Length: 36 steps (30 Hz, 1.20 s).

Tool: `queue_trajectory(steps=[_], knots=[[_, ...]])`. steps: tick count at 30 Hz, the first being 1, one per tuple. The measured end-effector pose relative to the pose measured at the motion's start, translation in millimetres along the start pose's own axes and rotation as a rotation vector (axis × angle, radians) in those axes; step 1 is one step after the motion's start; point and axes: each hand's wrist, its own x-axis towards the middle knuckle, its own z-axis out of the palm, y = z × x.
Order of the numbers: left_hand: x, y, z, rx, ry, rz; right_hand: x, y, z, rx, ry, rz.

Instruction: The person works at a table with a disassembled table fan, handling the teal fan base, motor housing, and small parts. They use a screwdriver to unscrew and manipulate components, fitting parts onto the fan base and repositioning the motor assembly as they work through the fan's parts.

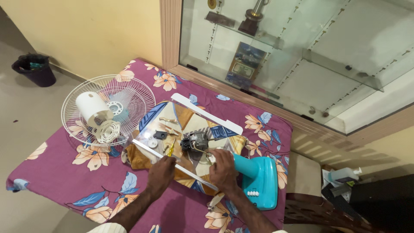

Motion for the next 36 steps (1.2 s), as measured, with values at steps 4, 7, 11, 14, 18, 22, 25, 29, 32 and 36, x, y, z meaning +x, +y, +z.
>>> queue_trajectory(steps=[4,7,11,14,18,22,25,29,32,36], knots=[[18.0,-23.9,-15.4,0.020,0.006,-0.064,12.0,-21.4,23.9,0.079,-0.078,0.016],[31.3,-39.3,-26.5,-0.053,0.011,-0.015,29.9,-35.9,48.5,0.159,-0.249,0.112],[44.5,-56.5,-30.4,0.002,-0.170,-0.055,45.1,-56.9,80.8,0.228,-0.404,0.206],[54.1,-71.4,-27.2,-0.019,-0.227,0.000,54.2,-66.1,106.1,0.264,-0.436,0.230],[62.8,-89.1,-15.2,-0.054,-0.269,0.078,59.7,-66.9,130.2,0.206,-0.517,0.356],[71.5,-103.2,-4.2,-0.044,-0.246,0.236,62.1,-66.4,143.2,0.207,-0.579,0.498],[76.3,-110.7,-3.7,-0.066,-0.292,0.263,61.4,-67.2,144.6,0.203,-0.560,0.541],[82.6,-103.5,-12.4,-0.029,-0.295,0.253,60.8,-68.3,144.9,0.240,-0.495,0.603],[83.4,-93.3,-31.6,-0.114,-0.280,0.275,63.2,-62.7,148.5,0.309,-0.386,0.648],[86.3,-75.6,-57.9,-0.234,-0.299,0.283,67.1,-53.0,154.6,0.421,-0.289,0.868]])
